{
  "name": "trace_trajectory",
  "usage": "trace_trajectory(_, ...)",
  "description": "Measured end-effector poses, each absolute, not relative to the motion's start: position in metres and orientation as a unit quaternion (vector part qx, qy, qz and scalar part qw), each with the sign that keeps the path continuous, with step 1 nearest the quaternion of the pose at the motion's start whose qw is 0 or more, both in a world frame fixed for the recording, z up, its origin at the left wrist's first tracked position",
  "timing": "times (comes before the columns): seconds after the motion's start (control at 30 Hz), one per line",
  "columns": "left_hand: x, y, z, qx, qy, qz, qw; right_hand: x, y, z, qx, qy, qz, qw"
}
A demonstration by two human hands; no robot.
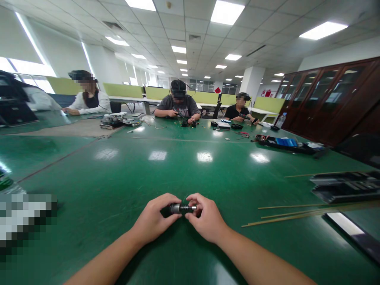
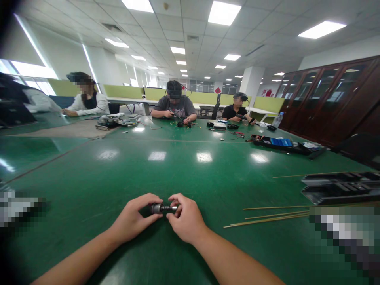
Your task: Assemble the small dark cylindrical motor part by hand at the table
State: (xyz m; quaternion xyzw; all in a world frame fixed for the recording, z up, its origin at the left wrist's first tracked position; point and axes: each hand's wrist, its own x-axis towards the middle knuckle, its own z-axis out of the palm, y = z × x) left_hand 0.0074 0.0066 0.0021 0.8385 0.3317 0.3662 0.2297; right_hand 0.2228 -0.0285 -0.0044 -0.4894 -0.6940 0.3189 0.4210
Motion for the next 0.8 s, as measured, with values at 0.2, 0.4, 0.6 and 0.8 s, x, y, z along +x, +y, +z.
trace_trajectory(0.2,0.0103,0.0059,0.0060,0.840,0.308,0.365,0.259,0.2201,-0.0290,-0.0032,-0.492,-0.695,0.322,0.414)
trace_trajectory(0.4,0.0085,0.0100,0.0036,0.831,0.320,0.375,0.257,0.2194,-0.0285,0.0007,-0.502,-0.700,0.319,0.395)
trace_trajectory(0.6,0.0091,0.0120,-0.0022,0.821,0.350,0.380,0.241,0.2189,-0.0276,-0.0004,-0.511,-0.703,0.304,0.390)
trace_trajectory(0.8,0.0094,0.0118,0.0002,0.825,0.339,0.373,0.256,0.2176,-0.0271,-0.0006,-0.506,-0.699,0.309,0.399)
